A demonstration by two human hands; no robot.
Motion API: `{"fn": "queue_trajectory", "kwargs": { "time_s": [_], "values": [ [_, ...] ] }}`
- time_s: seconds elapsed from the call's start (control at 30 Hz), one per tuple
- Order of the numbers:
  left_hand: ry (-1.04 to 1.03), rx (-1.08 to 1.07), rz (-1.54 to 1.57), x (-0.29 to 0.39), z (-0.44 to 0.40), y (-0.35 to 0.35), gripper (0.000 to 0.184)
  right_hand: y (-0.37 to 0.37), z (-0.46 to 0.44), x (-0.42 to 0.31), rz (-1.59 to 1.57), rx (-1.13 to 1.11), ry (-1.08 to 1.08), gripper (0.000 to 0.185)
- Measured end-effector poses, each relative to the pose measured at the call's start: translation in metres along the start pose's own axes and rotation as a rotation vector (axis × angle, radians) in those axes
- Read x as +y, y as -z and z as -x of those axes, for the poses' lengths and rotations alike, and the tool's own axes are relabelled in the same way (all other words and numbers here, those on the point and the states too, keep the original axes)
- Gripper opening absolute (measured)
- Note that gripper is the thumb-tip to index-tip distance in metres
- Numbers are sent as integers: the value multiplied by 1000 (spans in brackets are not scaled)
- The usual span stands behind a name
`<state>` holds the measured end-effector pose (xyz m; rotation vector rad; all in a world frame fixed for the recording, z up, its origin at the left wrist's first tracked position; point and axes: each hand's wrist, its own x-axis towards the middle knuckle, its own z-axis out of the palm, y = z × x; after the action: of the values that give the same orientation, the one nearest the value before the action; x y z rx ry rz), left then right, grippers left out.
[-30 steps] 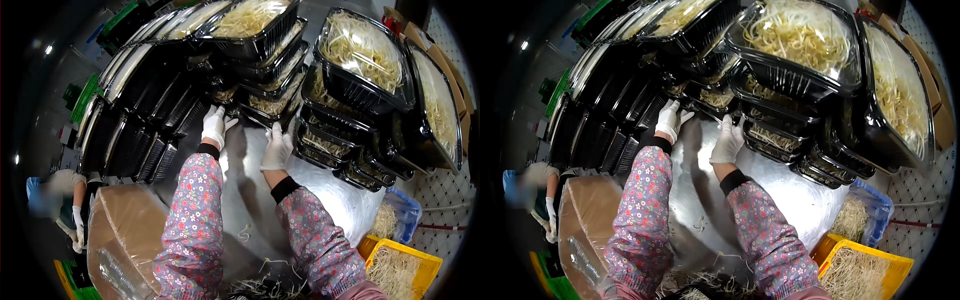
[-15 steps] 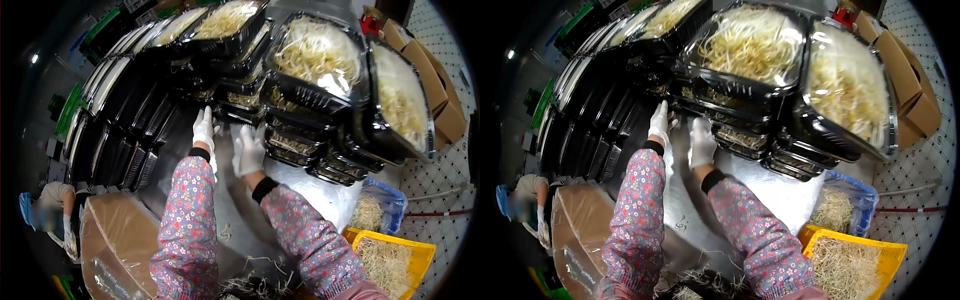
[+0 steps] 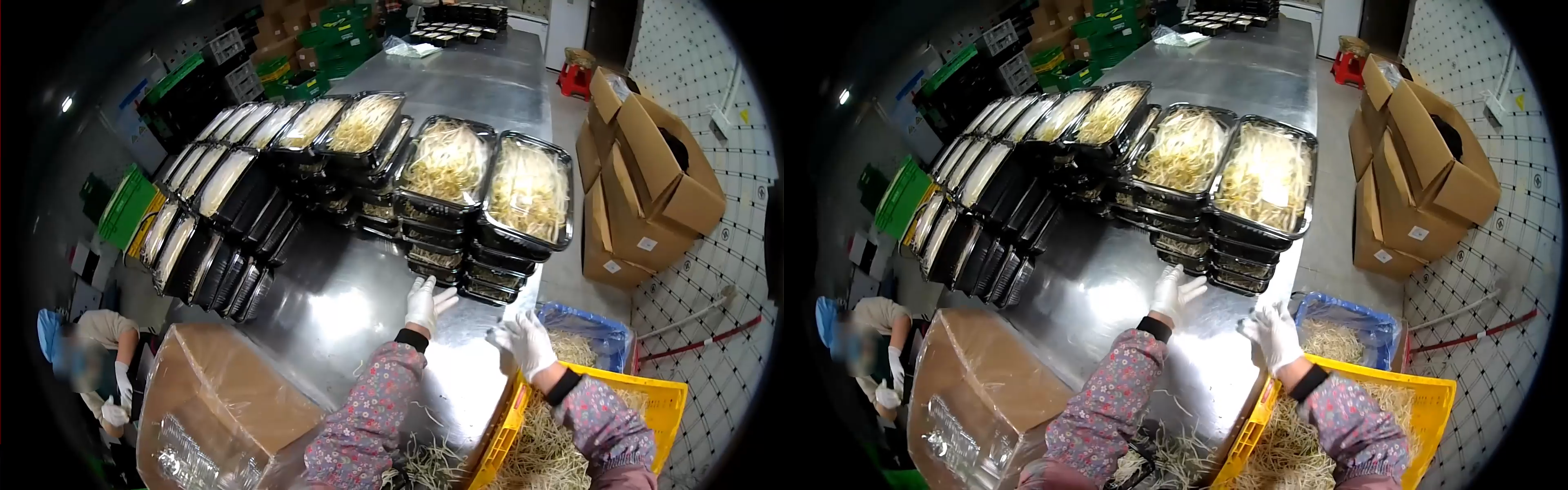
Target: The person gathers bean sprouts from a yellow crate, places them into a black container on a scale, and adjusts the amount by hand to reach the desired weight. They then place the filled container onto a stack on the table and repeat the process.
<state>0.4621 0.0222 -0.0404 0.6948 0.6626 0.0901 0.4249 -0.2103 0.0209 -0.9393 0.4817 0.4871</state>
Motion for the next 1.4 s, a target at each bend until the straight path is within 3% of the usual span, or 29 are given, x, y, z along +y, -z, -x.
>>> {"fn": "queue_trajectory", "kwargs": {
  "time_s": [0.03, 0.07, 0.13, 0.2, 0.33, 0.37, 0.5, 0.63, 0.83, 0.97, 1.1, 1.23, 1.33, 1.37, 1.4],
  "values": [
    [-6, -1, 27, -4, -7, -5, 69, 17, -27, -4, 13, -129, -9, 73],
    [50, 30, 63, -2, -16, -9, 65, 4, -34, -16, 107, -57, -59, 63],
    [-9, 111, -45, 5, -7, -27, 32, 13, -76, -16, 244, -225, -25, 50],
    [-60, 137, -94, 4, -15, -29, 29, 7, -87, -20, 392, -98, -59, 38],
    [-53, 108, -88, 16, -32, -33, 36, -8, -98, -27, 442, -62, 17, 26],
    [-71, 182, -63, 16, -34, -40, 40, -12, -104, -28, 440, -49, 35, 26],
    [-137, 125, -102, 22, -53, -47, 48, -22, -122, -38, 460, -69, 69, 35],
    [-137, 133, -118, 24, -68, -53, 41, -30, -140, -45, 468, -49, 102, 46],
    [-111, 36, -211, 30, -68, -48, 39, -38, -143, -47, 420, -21, 113, 46],
    [-50, -29, -276, 35, -41, -42, 60, -34, -148, -43, 398, -55, 99, 50],
    [-117, -141, -325, 30, 44, -26, 51, -33, -159, -33, 320, -31, 96, 50],
    [-229, -306, -562, 64, 196, -24, 50, -24, -121, -20, 381, -69, 75, 53],
    [-364, -234, -775, 94, 292, 11, 47, 10, -95, 5, 297, -239, 182, 50],
    [-472, -177, -850, 102, 319, 32, 49, 8, -47, -10, 333, -223, 139, 51],
    [-519, -125, -854, 109, 346, 51, 50, 25, -29, -11, 415, -262, 233, 47]
  ]
}}
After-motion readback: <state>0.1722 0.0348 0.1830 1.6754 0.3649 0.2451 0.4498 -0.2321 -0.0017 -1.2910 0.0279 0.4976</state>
